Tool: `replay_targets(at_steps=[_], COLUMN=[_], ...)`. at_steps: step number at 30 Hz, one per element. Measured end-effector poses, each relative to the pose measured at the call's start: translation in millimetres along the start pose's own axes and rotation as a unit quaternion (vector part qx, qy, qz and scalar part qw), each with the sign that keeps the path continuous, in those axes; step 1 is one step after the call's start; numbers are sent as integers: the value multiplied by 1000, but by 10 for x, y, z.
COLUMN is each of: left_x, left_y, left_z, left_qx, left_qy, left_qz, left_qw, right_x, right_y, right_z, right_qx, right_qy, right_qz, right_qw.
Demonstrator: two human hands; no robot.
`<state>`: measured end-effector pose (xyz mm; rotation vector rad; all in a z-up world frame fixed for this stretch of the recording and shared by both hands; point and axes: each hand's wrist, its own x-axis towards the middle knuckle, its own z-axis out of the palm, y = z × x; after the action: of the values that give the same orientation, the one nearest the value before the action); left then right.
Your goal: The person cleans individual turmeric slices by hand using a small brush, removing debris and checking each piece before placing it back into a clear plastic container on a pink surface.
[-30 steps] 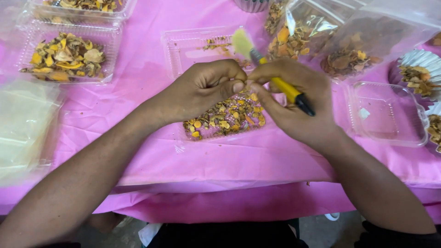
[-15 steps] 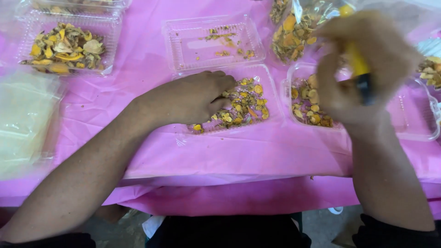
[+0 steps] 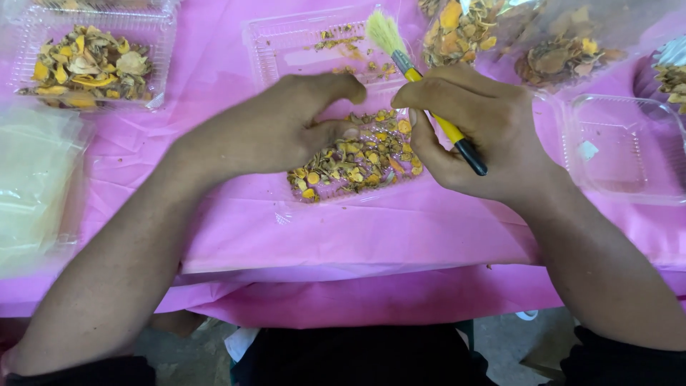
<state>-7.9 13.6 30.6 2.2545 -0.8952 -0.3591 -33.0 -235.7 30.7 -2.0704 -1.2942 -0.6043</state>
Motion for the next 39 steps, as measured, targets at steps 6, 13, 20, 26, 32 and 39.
replay_targets(at_steps=[6,13,20,26,32,39], left_x=[-100,-87,-56,-111,-87,-70], left_y=[73,24,86,20,-41,9], left_z=[-173,-81,-60,-136,-67,-34], left_qx=[124,151,114,75,97,86], left_qy=[-123,-118,-58,-153,-129,-72], left_qz=[-166,-161,-131,-94,-106,-73], left_qw=[971,968,983,981,981,991], right_x=[-36,-44,-42,-27,1,22], right_y=[36,24,14,-11,5,-43], right_z=[60,83,94,67,81,68], right_qx=[12,5,-8,-13,38,64], right_qy=[-22,-41,-43,-58,-67,-48], right_qz=[-11,8,5,26,1,15], right_qw=[1000,999,999,998,997,997])
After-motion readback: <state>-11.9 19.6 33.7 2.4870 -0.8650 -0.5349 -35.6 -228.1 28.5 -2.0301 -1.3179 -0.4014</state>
